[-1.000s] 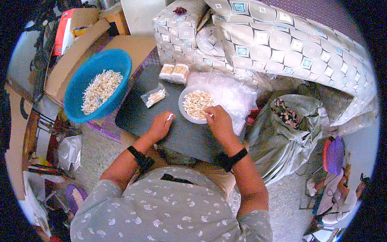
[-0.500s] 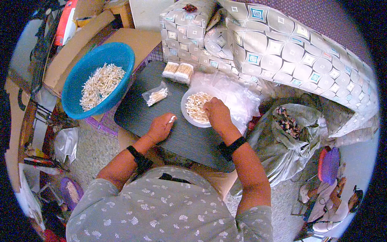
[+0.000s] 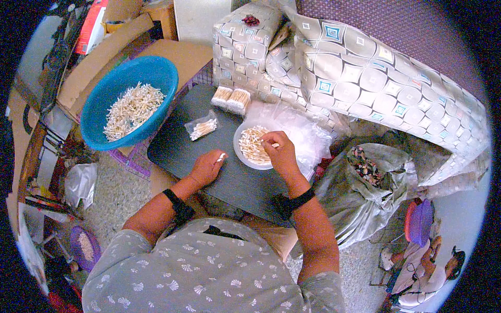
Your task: Sorting cotton swabs from a bowl and bundling them with rubber bands into plastic bags.
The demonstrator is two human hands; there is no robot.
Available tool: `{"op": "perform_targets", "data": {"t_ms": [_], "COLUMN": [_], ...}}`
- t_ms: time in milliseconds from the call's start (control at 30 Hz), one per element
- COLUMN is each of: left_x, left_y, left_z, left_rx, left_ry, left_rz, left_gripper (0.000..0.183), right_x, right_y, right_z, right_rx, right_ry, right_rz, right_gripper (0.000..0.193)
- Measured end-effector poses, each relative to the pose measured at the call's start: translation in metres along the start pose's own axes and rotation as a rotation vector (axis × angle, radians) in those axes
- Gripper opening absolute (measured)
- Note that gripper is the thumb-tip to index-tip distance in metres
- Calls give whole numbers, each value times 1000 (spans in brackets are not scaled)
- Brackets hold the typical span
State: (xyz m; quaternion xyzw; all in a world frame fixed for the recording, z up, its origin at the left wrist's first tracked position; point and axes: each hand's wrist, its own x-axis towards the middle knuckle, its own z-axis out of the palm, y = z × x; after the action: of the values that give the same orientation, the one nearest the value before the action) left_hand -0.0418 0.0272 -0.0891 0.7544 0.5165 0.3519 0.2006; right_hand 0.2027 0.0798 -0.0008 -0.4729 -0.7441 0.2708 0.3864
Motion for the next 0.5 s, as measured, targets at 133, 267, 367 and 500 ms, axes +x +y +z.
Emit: {"op": "perform_targets", "data": {"t_ms": [133, 267, 367, 500], "left_x": [-1, 0, 6, 15], "left_y": [2, -4, -6, 35], "left_z": [2, 5, 1, -20], "left_rx": [-38, -60, -230, -732], "left_ry": [-3, 20, 137, -38], "left_rz": [-28, -29, -82, -355], "left_gripper": [22, 15, 17, 21], "right_x": [-7, -18, -32, -55], "right_y": [4, -9, -28, -27], "right_z": [-1, 0, 0, 4], "right_rx": [209, 506, 667, 756], "right_ry": [52, 51, -15, -100], "right_rz": [69, 160, 234, 268], "right_gripper": [7, 9, 12, 13]}}
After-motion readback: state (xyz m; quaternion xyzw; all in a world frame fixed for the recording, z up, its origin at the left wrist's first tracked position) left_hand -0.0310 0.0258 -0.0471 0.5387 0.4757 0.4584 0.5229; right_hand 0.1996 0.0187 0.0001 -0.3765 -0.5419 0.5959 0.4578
